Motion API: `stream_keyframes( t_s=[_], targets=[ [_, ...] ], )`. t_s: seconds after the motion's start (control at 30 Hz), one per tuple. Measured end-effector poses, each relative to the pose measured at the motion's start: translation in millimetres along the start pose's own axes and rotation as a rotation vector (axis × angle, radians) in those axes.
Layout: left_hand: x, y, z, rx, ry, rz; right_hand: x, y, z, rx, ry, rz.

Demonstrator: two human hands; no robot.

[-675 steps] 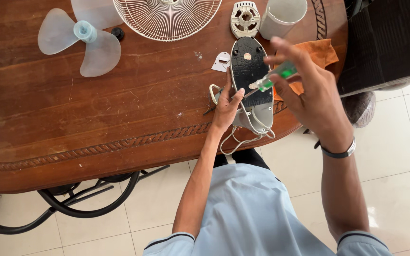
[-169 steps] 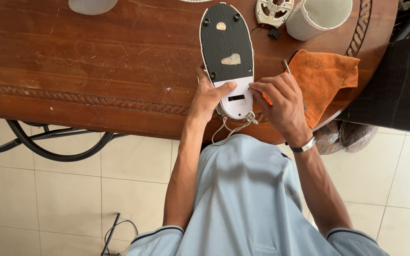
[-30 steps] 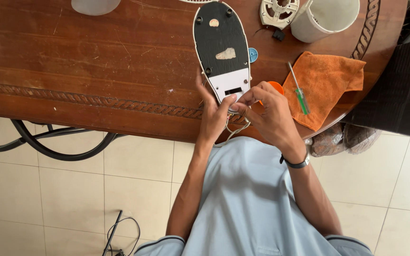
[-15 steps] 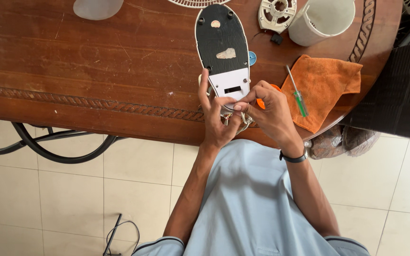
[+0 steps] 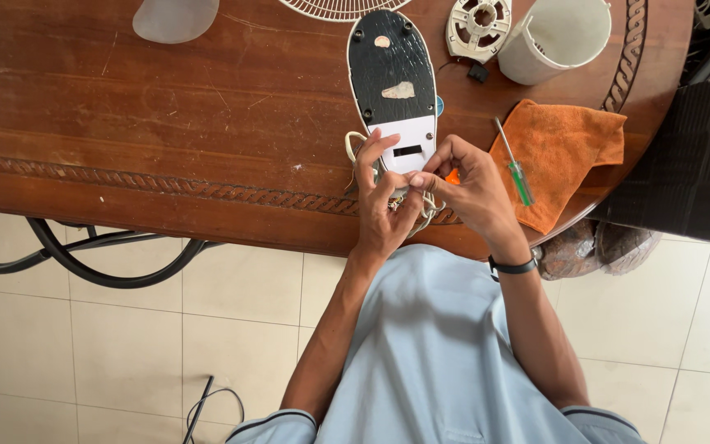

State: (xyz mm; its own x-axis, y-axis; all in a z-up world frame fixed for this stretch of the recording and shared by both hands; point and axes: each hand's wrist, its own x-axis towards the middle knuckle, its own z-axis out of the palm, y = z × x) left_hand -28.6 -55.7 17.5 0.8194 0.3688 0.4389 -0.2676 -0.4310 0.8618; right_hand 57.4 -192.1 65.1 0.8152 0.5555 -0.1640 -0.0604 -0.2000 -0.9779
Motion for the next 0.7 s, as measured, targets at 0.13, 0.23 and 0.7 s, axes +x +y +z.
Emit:
stream_keyframes(
  t_s=[0.13, 0.23, 0.7],
  targets=[
    [2, -3, 2, -0.033, -0.005, -0.023, -1, 15, 3, 0.223, 0.007, 0.018],
    [3, -10, 0, -0.039, -0.011, -0.022, -6, 39, -3, 0.337, 0.094, -0.023],
    [11, -22, -2, -0.031, -0.019, -0.001, -72, 267, -99, -0.761, 0.772, 0.277]
  ],
)
